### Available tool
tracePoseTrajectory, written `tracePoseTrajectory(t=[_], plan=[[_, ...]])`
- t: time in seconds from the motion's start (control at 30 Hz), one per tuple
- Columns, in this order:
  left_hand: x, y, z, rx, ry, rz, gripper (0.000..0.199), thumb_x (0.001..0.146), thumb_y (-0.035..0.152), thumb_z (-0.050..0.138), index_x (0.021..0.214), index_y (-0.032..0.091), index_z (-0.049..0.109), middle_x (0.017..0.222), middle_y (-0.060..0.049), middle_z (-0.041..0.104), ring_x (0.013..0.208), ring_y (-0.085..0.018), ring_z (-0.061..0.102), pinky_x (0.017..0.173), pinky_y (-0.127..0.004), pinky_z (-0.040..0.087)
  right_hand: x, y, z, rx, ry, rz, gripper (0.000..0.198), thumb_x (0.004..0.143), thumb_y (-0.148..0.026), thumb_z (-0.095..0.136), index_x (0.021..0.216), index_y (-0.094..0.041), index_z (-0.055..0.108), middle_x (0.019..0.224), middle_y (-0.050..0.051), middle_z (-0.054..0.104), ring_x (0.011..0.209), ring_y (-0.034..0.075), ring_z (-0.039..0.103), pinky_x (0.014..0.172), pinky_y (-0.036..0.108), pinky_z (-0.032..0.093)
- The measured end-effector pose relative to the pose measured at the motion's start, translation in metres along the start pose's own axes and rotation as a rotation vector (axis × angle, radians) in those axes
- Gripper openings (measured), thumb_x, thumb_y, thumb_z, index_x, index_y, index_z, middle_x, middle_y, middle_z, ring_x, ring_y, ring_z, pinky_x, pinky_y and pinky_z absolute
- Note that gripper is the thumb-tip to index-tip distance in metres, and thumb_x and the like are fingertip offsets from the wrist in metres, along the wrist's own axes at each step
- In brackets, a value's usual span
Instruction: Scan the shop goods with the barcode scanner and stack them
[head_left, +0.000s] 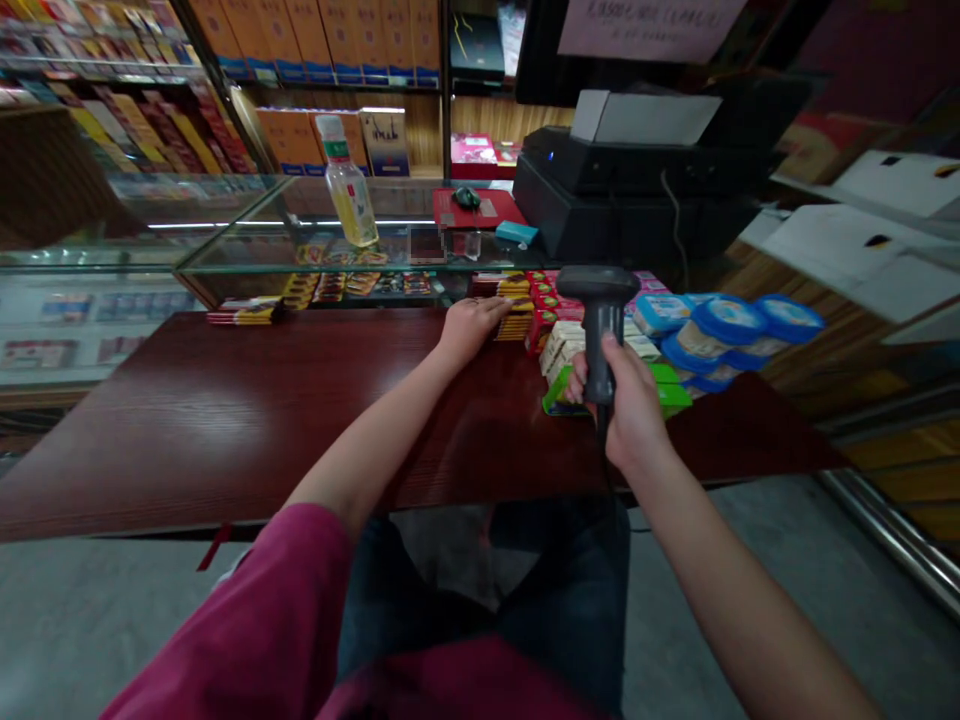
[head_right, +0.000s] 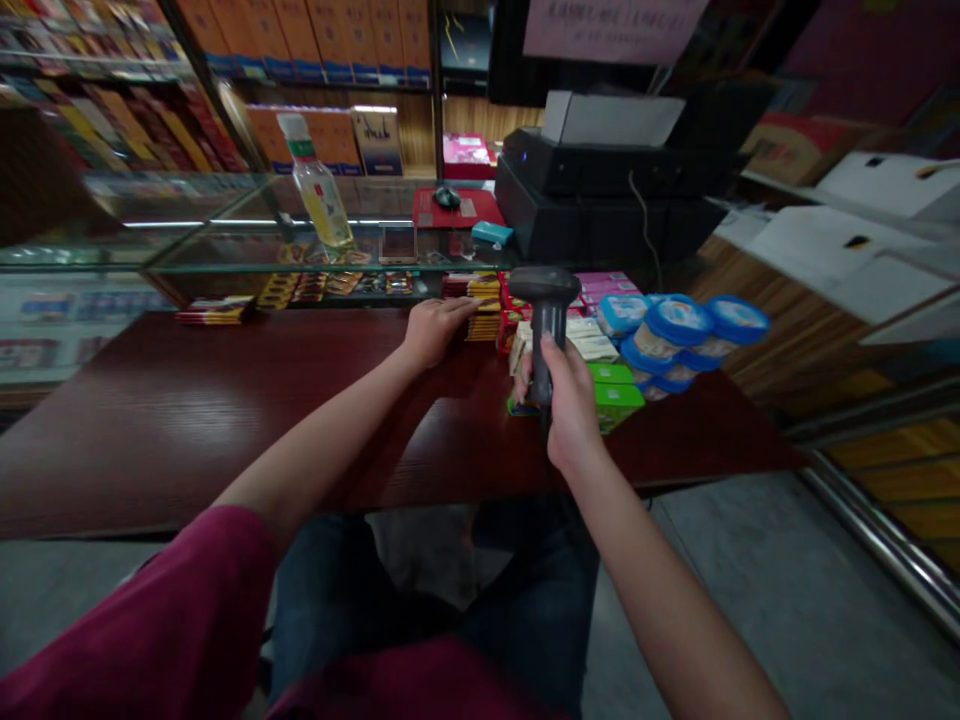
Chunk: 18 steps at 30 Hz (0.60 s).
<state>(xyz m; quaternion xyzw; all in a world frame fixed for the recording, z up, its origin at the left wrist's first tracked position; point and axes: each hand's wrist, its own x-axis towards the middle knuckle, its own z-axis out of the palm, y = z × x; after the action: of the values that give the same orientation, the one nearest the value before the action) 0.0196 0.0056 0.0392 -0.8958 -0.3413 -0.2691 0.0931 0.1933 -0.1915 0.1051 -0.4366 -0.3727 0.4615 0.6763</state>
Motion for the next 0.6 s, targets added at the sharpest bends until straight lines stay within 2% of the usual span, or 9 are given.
tracePoseTrajectory(t=[0.13,0.27,0.5,0.6], plan=[[-0.005,0.004,-0.004,0.021,-0.067,-0.058,0.054,0.106,0.008,0.054,0.156,0.026,0.065,0.155,-0.01,0.068,0.13,-0.027,0.075,0.106,-0.039,0.06,-0.004,-0.001,-0.012,0.007,-0.005,0.024,0.047,0.084,-0.064,0.086,0.091,-0.027,0.057,0.067,-0.006,0.057,0.05,0.013,0.055,0.047,0.029,0.05],[-0.008,0.007,-0.007,0.021,-0.101,-0.065,0.051,0.108,0.009,0.051,0.153,0.025,0.067,0.155,-0.009,0.068,0.139,-0.026,0.07,0.111,-0.038,0.058,-0.003,0.003,-0.007,0.047,-0.028,0.035,0.05,0.083,-0.064,0.086,0.091,-0.027,0.055,0.067,-0.006,0.058,0.049,0.012,0.053,0.045,0.027,0.048],[0.002,0.006,0.005,-0.123,-0.077,-0.009,0.048,0.105,0.007,0.054,0.147,0.023,0.071,0.154,-0.011,0.069,0.142,-0.026,0.068,0.117,-0.041,0.057,-0.003,0.008,0.012,0.064,-0.081,0.034,0.052,0.083,-0.065,0.086,0.092,-0.026,0.053,0.067,-0.007,0.057,0.048,0.011,0.054,0.046,0.025,0.048],[-0.012,-0.008,0.003,-0.188,0.011,0.032,0.049,0.104,0.008,0.055,0.151,0.018,0.066,0.161,-0.015,0.062,0.151,-0.026,0.06,0.124,-0.044,0.051,-0.001,0.02,0.025,0.069,-0.141,0.051,0.051,0.085,-0.066,0.084,0.094,-0.026,0.054,0.067,-0.007,0.056,0.048,0.01,0.052,0.046,0.025,0.047]])
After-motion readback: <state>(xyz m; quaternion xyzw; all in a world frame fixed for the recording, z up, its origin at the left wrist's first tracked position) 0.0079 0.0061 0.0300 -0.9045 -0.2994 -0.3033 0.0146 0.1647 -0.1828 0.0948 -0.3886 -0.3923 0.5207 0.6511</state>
